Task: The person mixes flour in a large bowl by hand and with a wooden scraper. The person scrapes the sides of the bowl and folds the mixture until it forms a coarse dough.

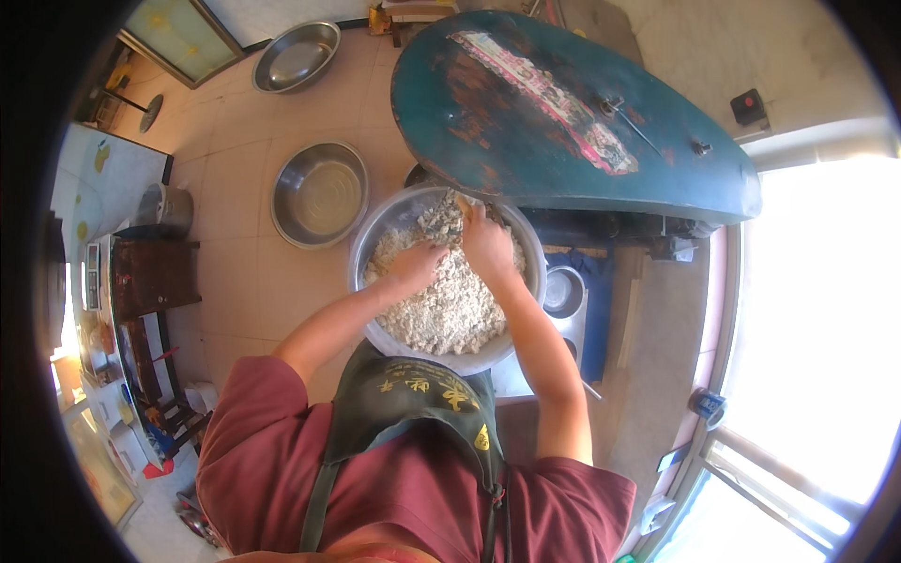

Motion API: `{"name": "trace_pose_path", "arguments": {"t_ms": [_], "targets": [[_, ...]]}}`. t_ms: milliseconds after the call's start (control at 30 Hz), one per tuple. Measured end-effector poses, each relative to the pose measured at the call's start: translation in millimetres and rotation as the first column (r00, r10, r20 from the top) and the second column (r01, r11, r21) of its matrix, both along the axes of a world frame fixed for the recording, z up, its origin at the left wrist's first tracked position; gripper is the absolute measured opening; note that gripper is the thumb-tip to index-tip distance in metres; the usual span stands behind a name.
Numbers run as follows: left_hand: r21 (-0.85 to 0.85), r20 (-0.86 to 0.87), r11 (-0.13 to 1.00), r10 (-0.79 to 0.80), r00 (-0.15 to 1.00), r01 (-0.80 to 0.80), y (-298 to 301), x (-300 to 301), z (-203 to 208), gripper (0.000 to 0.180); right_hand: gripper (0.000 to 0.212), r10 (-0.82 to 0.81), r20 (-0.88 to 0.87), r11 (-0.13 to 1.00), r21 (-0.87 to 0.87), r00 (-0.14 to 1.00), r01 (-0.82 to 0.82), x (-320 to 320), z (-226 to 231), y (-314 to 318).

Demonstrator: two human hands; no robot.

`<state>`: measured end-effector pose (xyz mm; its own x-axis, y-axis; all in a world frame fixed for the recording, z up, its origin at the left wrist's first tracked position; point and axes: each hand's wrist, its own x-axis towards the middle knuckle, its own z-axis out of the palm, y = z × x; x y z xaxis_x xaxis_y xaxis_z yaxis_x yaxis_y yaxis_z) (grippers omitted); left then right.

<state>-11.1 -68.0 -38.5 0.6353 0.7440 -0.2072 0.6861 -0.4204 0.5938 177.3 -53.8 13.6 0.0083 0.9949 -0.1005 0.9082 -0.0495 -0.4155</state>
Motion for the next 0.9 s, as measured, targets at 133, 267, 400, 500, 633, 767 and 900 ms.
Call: {"name": "trace_pose_path", "arguments": {"t_ms": [133,267,400,500,633,767,900], "targets": [[-0.032,0.013,0.999,0.045,0.999,-0.044,-9,-4,4,0.039,0.033,0.067,0.048,0.992,-0.11,0.997,-0.062,-13,21,-10],[-0.012,0.032,1.0,0.016,0.999,-0.016,-9,10,4,0.034,0.046,0.044,0.132,0.999,-0.014,0.99,-0.043,3,-23,23],[-0.049,0.16,0.99,0.141,0.977,-0.134,-16,-13,-8,0.027,0.045,0.146,0.112,0.989,-0.03,0.983,-0.144,7,43,-11],[-0.113,0.146,0.987,0.132,0.98,-0.116,-18,-8,-8,0.021,0.042,0.114,0.168,0.993,-0.05,0.979,-0.107,17,12,-8],[-0.031,0.168,0.991,0.13,0.977,-0.126,-12,8,10,0.016,0.035,-0.014,0.126,0.998,0.067,0.992,0.006,21,-6,18],[-0.157,0.225,0.961,0.26,0.939,-0.228,-9,-3,4,0.015,0.034,0.141,-0.014,0.99,-0.002,0.99,-0.141,-4,59,-43],[-0.082,0.228,0.98,0.195,0.954,-0.181,-13,5,-30,0.016,0.023,0.055,0.024,0.993,-0.109,0.998,-0.052,-26,25,-25]]}}
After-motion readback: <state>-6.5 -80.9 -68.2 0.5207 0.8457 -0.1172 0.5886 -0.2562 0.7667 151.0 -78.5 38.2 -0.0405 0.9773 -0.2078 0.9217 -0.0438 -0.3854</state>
